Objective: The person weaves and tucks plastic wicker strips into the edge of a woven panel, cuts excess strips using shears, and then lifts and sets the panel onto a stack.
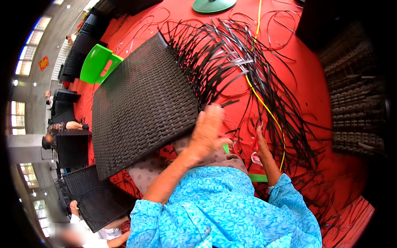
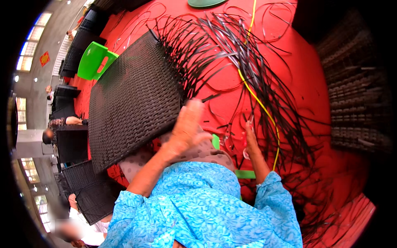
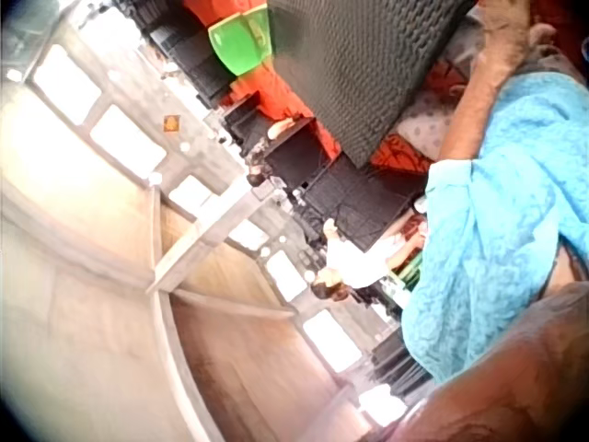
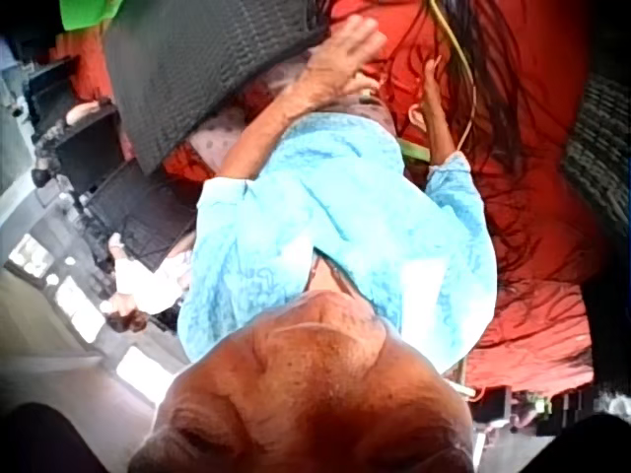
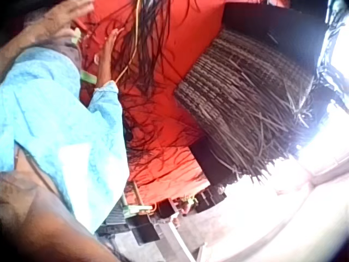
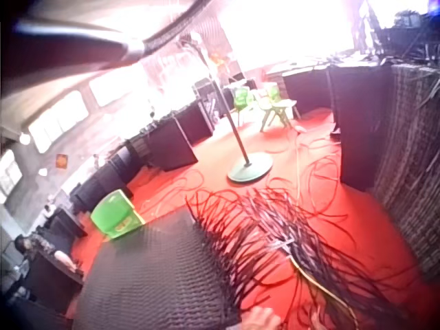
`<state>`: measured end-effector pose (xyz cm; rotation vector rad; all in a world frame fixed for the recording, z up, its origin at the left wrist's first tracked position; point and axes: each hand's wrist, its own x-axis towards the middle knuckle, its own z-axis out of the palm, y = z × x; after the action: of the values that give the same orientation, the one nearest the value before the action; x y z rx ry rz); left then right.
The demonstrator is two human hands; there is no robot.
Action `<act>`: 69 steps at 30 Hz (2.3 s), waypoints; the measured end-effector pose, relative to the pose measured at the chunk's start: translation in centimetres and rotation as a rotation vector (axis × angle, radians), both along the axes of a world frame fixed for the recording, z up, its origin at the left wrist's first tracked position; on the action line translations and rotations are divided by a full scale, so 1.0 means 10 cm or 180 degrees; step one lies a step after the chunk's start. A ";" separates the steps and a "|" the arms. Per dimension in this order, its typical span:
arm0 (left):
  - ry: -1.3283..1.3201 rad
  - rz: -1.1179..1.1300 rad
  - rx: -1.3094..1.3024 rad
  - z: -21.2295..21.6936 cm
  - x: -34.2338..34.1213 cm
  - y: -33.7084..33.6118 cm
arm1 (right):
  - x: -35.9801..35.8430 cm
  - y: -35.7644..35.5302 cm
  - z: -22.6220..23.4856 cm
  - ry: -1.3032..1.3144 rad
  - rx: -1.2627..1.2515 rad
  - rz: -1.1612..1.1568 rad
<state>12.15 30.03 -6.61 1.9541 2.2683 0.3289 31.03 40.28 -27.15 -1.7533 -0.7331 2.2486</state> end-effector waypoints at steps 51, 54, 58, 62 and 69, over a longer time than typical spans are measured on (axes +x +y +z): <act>-0.5169 0.3962 0.2111 -0.17 -0.45 -2.36 | -1.41 -0.50 1.16 0.1748 -0.0201 0.0711; -0.6224 0.3736 0.4006 -0.22 -0.76 -2.42 | -1.37 -0.48 1.17 0.1862 0.0136 0.0698; -0.6010 0.3962 0.4383 -0.20 -0.83 -2.33 | -1.44 -0.48 1.20 0.2118 -0.0022 0.0617; -0.6349 0.3900 0.3166 -0.05 -0.80 -2.64 | -1.50 -0.44 1.16 0.1694 0.0128 0.0553; -0.4875 0.4315 0.2823 0.34 -0.82 -3.92 | -1.48 -0.27 1.15 0.1789 -0.0255 0.1037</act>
<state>3.94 -9.16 -3.21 -0.4726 1.6916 2.0979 16.24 37.62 -15.66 -0.9810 -0.8466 2.8248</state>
